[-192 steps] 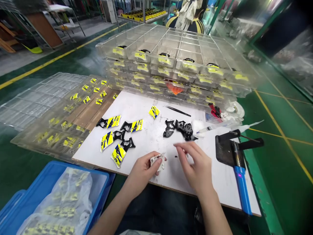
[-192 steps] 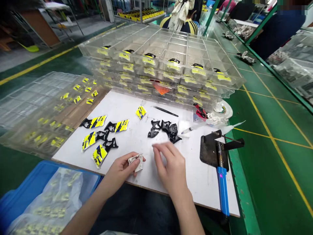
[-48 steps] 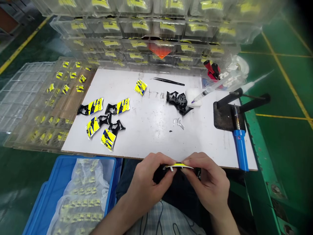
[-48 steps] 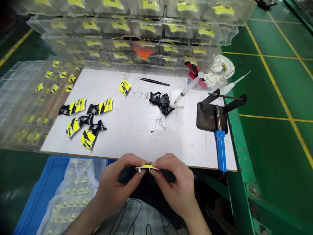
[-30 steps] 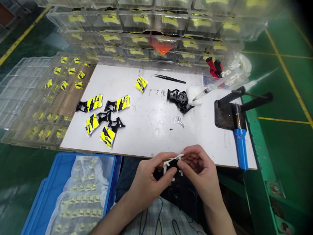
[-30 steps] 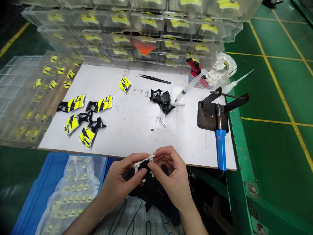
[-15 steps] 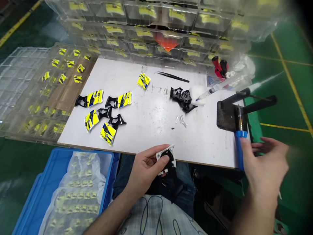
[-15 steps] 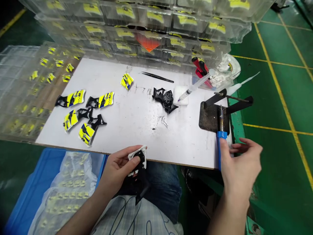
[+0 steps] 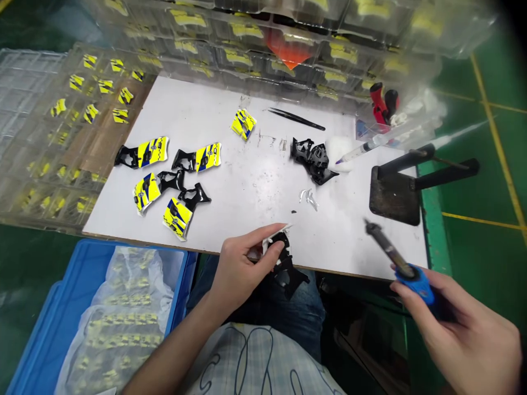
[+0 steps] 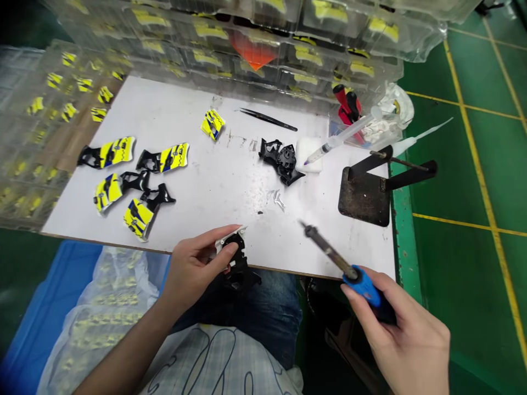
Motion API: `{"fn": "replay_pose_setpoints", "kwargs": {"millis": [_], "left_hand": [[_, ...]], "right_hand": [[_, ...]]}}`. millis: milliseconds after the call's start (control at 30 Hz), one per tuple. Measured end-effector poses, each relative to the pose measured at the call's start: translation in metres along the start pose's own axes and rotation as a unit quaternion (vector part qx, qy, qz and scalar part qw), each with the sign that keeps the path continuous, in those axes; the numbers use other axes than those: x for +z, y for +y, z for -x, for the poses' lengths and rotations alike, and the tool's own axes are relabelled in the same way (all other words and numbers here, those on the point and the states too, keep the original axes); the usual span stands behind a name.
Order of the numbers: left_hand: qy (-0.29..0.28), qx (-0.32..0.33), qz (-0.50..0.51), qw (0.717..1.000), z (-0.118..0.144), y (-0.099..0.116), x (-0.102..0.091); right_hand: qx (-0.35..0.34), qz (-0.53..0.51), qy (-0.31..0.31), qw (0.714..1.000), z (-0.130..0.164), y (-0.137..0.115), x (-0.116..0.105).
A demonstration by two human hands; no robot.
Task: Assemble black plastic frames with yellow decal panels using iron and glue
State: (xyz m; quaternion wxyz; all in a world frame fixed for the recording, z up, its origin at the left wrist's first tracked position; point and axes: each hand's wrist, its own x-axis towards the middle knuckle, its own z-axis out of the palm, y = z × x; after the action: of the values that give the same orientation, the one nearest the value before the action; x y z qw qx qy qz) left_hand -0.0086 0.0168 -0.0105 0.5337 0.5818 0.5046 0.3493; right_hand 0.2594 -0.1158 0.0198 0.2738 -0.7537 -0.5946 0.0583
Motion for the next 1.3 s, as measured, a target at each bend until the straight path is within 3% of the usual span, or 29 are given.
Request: {"fn": "replay_pose_setpoints", "kwargs": {"millis": [133, 267, 1300], "left_hand": [[-0.017, 0.021, 0.004, 1.0, 0.0, 0.0, -0.001], [-0.023, 0.035, -0.002, 0.999, 0.0, 0.0, -0.002], [-0.065, 0.053, -0.041, 0.996, -0.001, -0.004, -0.006]], "right_hand": [[-0.177, 0.058, -0.059, 0.981, -0.028, -0.014, 0.001], [-0.239, 0.103, -0.081, 0.962, -0.042, -0.02, 0.002], [-0.285, 0.169, -0.147, 0.932, -0.059, -0.026, -0.007]]}}
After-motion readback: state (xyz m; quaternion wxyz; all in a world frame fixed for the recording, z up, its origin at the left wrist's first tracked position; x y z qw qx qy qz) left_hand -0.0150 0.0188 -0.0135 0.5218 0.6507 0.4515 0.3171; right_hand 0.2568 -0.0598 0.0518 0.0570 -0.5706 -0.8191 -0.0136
